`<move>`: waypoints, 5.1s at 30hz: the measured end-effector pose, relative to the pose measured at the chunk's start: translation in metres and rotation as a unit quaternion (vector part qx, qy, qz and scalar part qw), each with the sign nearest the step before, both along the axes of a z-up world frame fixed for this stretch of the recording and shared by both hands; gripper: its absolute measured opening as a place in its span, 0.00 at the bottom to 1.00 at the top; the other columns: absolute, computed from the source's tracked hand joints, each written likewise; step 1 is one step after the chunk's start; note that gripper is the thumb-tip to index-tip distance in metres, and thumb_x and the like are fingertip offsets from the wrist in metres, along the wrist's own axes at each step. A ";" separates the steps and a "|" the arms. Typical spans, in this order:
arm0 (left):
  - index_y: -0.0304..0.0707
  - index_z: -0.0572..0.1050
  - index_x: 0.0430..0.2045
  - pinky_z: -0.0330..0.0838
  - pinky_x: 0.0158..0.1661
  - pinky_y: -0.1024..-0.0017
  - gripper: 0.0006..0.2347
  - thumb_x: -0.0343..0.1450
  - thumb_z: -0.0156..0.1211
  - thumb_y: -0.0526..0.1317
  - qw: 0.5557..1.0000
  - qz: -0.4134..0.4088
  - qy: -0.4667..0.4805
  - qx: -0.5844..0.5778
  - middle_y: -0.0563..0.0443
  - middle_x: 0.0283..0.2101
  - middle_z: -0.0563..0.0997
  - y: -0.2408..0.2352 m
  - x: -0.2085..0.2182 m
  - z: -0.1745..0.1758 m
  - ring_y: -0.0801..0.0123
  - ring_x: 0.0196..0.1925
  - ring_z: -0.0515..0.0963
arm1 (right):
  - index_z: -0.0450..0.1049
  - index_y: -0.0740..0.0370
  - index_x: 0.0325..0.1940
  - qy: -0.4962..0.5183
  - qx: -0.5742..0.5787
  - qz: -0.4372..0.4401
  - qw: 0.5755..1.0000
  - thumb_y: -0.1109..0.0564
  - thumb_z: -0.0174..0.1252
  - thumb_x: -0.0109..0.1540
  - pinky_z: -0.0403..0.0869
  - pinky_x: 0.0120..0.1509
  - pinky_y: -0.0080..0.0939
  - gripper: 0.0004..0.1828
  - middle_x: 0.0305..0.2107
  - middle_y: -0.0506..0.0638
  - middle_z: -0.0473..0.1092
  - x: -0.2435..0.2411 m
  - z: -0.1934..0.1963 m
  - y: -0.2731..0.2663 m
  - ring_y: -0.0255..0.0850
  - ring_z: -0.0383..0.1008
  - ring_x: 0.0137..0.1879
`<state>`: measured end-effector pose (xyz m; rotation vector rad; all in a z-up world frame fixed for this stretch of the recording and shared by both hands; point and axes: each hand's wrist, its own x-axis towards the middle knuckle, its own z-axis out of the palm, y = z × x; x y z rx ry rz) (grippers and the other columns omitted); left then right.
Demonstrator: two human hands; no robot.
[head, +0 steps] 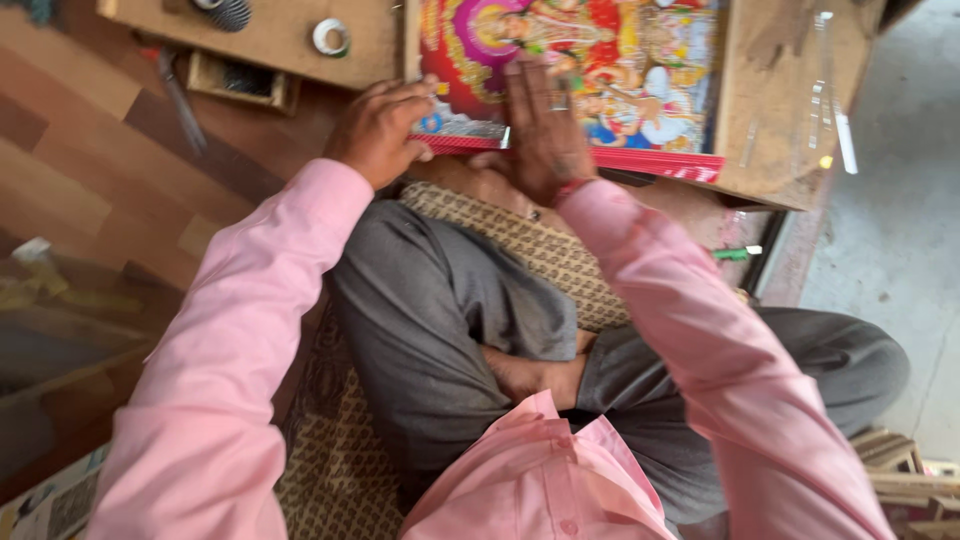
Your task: The person sits on a floor mat and applies a red polka-dotted adhesive tape to the edges of a framed picture of a Hindu deity. They unroll the tape, press it along each side, fold it around the corners, and smooth it down by hand, completing the border around the frame.
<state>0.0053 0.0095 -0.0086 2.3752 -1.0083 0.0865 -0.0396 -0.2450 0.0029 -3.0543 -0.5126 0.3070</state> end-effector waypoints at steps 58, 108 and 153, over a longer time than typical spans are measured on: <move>0.41 0.77 0.39 0.75 0.29 0.69 0.09 0.70 0.67 0.43 0.616 0.147 0.655 -0.413 0.54 0.33 0.82 -0.118 -0.067 0.028 0.69 0.28 0.81 | 0.75 0.60 0.50 0.028 0.938 -0.308 0.157 0.56 0.66 0.60 0.75 0.63 0.53 0.15 0.42 0.49 0.78 -0.105 -0.020 -0.122 0.44 0.77 0.52; 0.33 0.79 0.45 0.80 0.52 0.64 0.14 0.73 0.62 0.46 0.935 0.123 0.211 -0.257 0.42 0.48 0.84 -0.183 -0.187 0.025 0.61 0.50 0.85 | 0.81 0.59 0.51 0.116 0.142 0.002 0.983 0.58 0.70 0.43 0.77 0.42 0.48 0.31 0.32 0.58 0.79 -0.068 0.170 -0.142 0.49 0.81 0.36; 0.44 0.80 0.23 0.57 0.55 0.38 0.09 0.66 0.68 0.47 0.992 0.118 0.027 -0.023 0.50 0.35 0.85 -0.203 -0.047 0.116 0.57 0.41 0.83 | 0.73 0.67 0.65 -0.436 0.170 0.015 0.884 0.63 0.61 0.67 0.65 0.78 0.55 0.21 0.61 0.60 0.72 -0.166 0.098 -0.088 0.54 0.71 0.70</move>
